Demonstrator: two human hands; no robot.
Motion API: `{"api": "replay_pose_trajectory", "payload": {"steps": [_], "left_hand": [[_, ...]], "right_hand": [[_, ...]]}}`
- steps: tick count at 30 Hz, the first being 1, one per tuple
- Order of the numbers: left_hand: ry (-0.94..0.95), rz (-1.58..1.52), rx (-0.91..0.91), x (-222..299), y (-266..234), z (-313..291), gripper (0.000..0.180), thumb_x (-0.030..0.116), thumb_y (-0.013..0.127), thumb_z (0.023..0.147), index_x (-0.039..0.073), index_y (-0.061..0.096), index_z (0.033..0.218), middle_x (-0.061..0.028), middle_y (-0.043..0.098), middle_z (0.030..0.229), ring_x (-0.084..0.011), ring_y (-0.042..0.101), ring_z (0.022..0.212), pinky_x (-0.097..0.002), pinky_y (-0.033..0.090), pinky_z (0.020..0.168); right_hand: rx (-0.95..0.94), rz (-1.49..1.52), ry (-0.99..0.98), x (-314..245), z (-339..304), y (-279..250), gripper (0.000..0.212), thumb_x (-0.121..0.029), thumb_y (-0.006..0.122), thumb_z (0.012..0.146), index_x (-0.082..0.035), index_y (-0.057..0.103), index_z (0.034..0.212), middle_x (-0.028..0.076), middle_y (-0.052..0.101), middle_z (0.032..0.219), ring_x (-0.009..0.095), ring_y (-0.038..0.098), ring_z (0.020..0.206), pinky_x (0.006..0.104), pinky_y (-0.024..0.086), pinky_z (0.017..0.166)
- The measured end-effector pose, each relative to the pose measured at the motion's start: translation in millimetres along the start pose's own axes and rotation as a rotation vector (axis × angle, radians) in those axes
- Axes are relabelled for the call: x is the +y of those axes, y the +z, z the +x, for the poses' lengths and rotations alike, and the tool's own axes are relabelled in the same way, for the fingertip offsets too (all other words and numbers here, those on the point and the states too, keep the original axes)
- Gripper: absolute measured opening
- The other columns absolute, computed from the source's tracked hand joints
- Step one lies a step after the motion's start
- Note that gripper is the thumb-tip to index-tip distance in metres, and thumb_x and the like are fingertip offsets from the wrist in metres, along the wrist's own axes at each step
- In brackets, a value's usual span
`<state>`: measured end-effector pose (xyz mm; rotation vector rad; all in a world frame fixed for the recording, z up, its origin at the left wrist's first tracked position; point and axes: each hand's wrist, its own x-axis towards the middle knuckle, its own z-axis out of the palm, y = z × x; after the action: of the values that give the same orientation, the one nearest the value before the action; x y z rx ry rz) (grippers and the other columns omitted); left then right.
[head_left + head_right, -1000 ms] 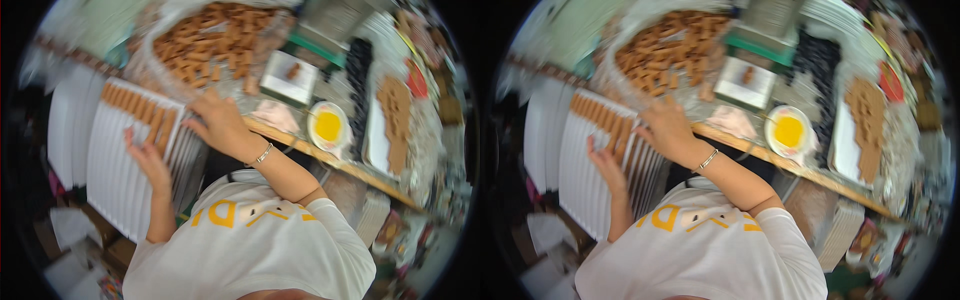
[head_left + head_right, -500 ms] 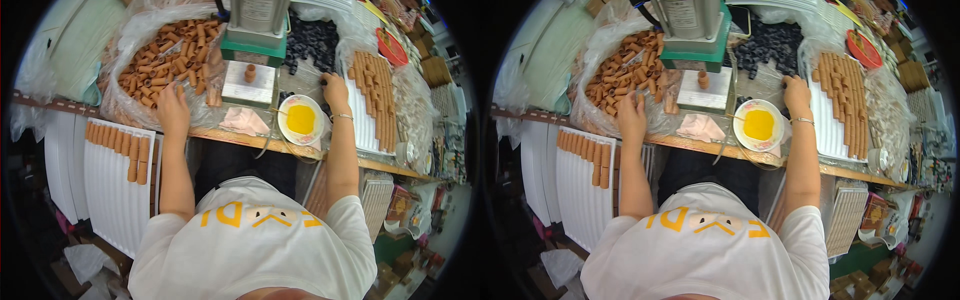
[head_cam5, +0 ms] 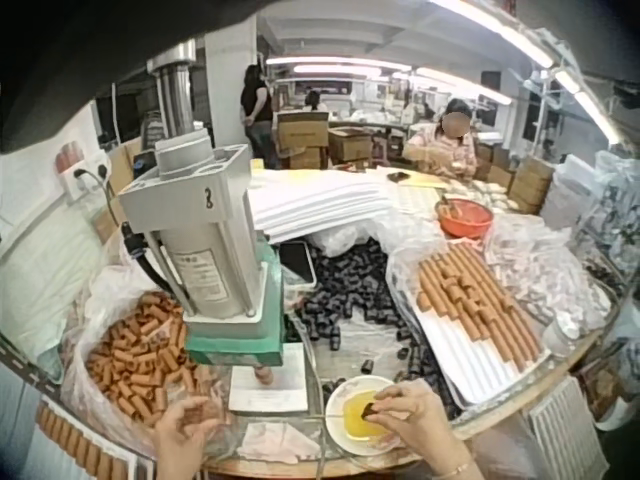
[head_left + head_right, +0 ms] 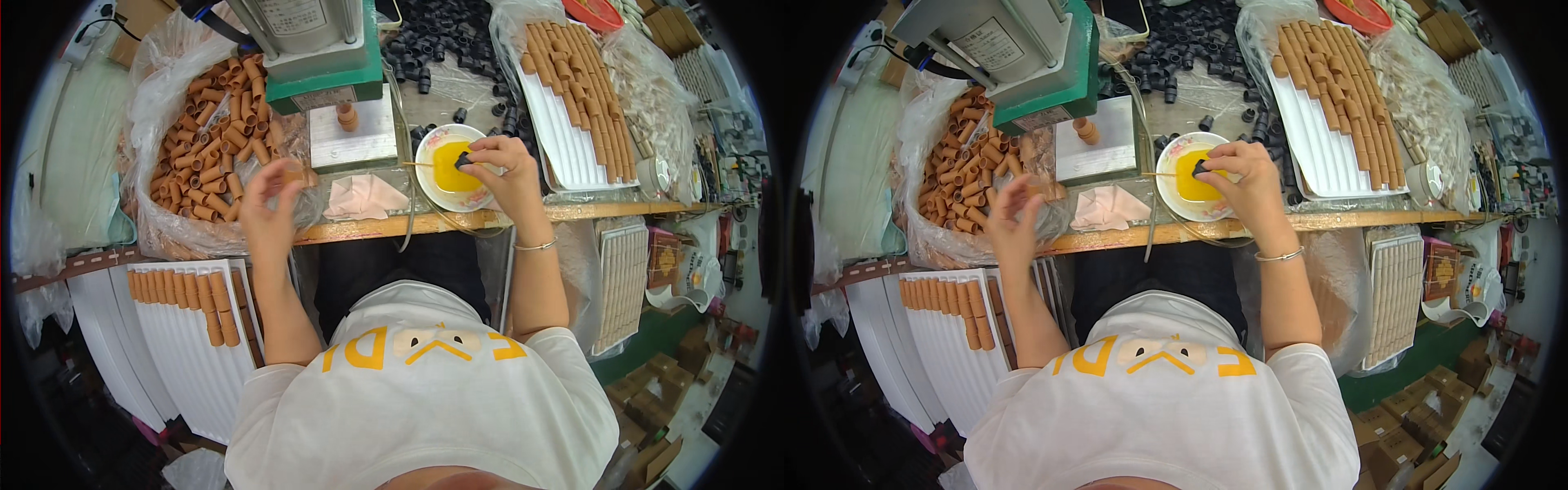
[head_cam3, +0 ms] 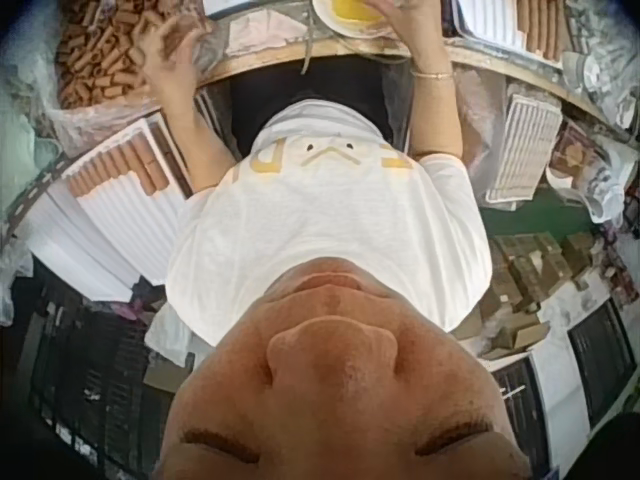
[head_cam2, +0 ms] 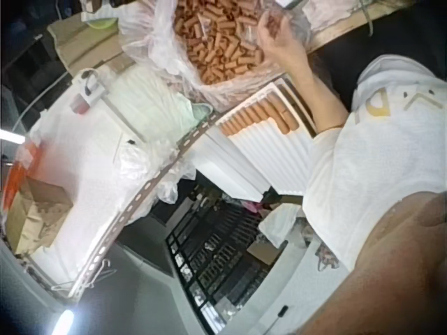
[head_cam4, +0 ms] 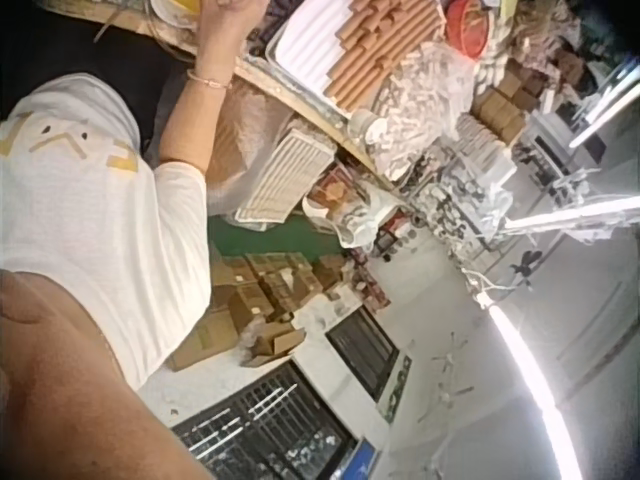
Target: Dipping small cylindrical components into adhesive and placing them into a slotted tray.
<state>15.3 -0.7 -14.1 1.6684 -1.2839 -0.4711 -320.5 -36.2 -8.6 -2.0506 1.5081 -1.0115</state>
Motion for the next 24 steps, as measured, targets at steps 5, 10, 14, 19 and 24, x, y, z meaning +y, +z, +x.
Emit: {"api": "replay_pose_trajectory", "payload": {"steps": [5,10,14,19,24], "left_hand": [[0.027,-0.469,-0.435,35,41,-25,0.025,0.000,0.068,0.084,0.004,0.066,0.109,-0.0052,0.067,0.102,-0.0136,0.063,0.095,-0.0271,0.049,0.086],[0.152,-0.384,-0.494,41,56,-29,0.028,-0.004,0.068,0.083,0.002,0.064,0.110,-0.0061,0.067,0.107,-0.0125,0.063,0.097,-0.0263,0.049,0.087],[0.208,-0.307,-0.527,51,72,-30,0.029,-0.003,0.070,0.081,0.002,0.066,0.109,-0.0052,0.068,0.103,-0.0125,0.063,0.096,-0.0255,0.050,0.085],[0.271,-0.322,-0.632,76,93,-31,0.032,-0.004,0.070,0.079,0.002,0.068,0.110,-0.0071,0.068,0.099,-0.0147,0.065,0.089,-0.0258,0.051,0.079],[0.137,-0.415,-0.611,70,120,-41,0.029,-0.003,0.070,0.081,0.001,0.069,0.110,-0.0079,0.069,0.100,-0.0124,0.065,0.087,-0.0246,0.052,0.077]], "right_hand": [[0.073,-0.150,-0.128,-2,-16,15,0.018,-0.007,0.083,0.063,-0.008,0.073,0.077,0.004,0.066,0.091,0.023,0.057,0.087,0.0345,0.046,0.076],[0.047,-0.219,-0.176,-5,-17,18,0.013,-0.010,0.081,0.064,-0.011,0.073,0.074,0.001,0.063,0.088,0.023,0.056,0.084,0.0360,0.043,0.072],[-0.008,-0.324,-0.189,-7,-18,15,0.009,-0.016,0.079,0.066,-0.014,0.074,0.073,-0.002,0.060,0.084,0.020,0.054,0.083,0.0379,0.035,0.078],[0.156,0.312,-0.131,-23,-16,-5,0.015,-0.011,0.081,0.068,-0.010,0.073,0.081,0.005,0.062,0.090,0.023,0.059,0.085,0.0335,0.043,0.074],[0.088,0.173,-0.212,-13,-14,-16,0.017,-0.007,0.080,0.069,-0.008,0.073,0.084,0.006,0.064,0.089,0.022,0.060,0.082,0.0303,0.047,0.070]]}}
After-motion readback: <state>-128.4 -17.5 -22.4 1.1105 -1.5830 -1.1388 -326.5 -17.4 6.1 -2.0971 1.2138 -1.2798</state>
